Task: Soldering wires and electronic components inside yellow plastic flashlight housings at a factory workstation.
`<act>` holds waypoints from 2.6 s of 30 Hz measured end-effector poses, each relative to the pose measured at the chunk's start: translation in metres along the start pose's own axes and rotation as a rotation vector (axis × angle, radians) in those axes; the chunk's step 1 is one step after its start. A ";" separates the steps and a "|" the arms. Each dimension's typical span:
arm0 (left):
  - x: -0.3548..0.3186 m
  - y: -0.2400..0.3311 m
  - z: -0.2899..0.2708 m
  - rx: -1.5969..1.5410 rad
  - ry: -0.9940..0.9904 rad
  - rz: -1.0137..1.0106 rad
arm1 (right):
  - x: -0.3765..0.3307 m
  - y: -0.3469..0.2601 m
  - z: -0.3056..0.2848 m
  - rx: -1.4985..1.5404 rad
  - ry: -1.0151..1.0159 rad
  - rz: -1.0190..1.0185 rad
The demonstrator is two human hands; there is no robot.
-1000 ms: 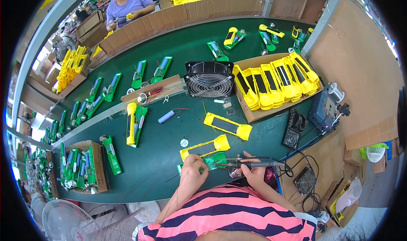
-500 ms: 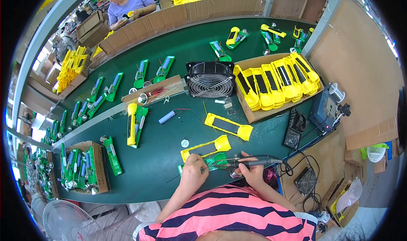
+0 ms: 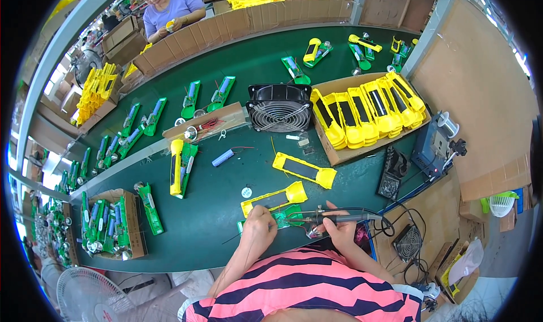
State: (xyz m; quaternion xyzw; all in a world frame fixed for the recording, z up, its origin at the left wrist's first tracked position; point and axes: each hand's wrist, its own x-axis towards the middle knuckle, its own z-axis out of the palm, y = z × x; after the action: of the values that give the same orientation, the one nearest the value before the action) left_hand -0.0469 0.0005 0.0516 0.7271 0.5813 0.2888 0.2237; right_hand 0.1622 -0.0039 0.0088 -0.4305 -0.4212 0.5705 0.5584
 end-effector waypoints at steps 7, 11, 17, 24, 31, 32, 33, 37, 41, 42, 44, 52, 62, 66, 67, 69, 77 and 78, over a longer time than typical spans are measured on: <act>0.000 0.000 0.001 0.016 0.011 0.002 | -0.001 0.004 -0.001 -0.085 0.004 -0.106; 0.000 -0.001 0.000 0.031 0.021 0.019 | -0.002 0.005 -0.001 -0.073 0.006 -0.085; 0.001 0.001 -0.006 -0.055 -0.038 -0.086 | -0.001 0.003 -0.001 -0.073 -0.003 -0.107; -0.032 0.007 -0.025 0.435 -0.041 -0.008 | 0.002 -0.002 0.000 -0.218 -0.064 -0.216; -0.034 0.009 -0.046 0.703 0.071 -0.038 | 0.006 0.000 -0.001 -0.238 -0.068 -0.248; -0.030 0.010 -0.046 0.709 0.182 0.126 | 0.007 0.000 -0.001 -0.240 -0.066 -0.246; -0.026 0.014 -0.042 0.632 0.211 0.199 | 0.008 0.000 -0.002 -0.249 -0.076 -0.261; -0.027 0.002 -0.008 0.268 0.218 0.241 | 0.009 -0.005 -0.002 -0.269 -0.112 -0.266; -0.024 0.002 0.000 0.278 0.147 0.278 | 0.008 -0.007 -0.005 -0.293 -0.144 -0.234; -0.023 0.003 -0.001 0.277 0.145 0.278 | 0.007 -0.005 -0.005 -0.249 -0.124 -0.210; -0.022 0.004 -0.002 0.336 0.091 0.288 | 0.007 -0.005 -0.004 -0.202 -0.106 -0.185; -0.020 0.004 -0.005 0.388 0.038 0.309 | 0.010 -0.002 -0.001 -0.136 -0.127 -0.140; -0.018 0.006 -0.009 0.381 -0.010 0.296 | 0.013 0.007 0.001 -0.134 -0.130 -0.130; -0.019 0.005 -0.009 0.381 -0.001 0.298 | 0.013 0.008 0.001 -0.112 -0.137 -0.108; -0.019 0.005 -0.009 0.384 -0.002 0.292 | 0.013 0.008 0.000 -0.100 -0.143 -0.086; -0.018 0.005 -0.009 0.387 -0.003 0.287 | 0.012 0.009 -0.003 -0.081 -0.139 -0.068; -0.019 0.002 -0.007 0.379 -0.007 0.288 | 0.023 -0.013 -0.014 -0.187 -0.115 -0.311; -0.020 0.002 -0.007 0.380 -0.004 0.289 | 0.031 -0.017 -0.017 -0.187 -0.116 -0.314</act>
State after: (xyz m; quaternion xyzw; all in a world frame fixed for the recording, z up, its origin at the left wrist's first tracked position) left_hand -0.0528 -0.0192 0.0550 0.8325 0.5144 0.2018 0.0405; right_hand 0.1829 0.0269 0.0203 -0.3760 -0.5658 0.4586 0.5729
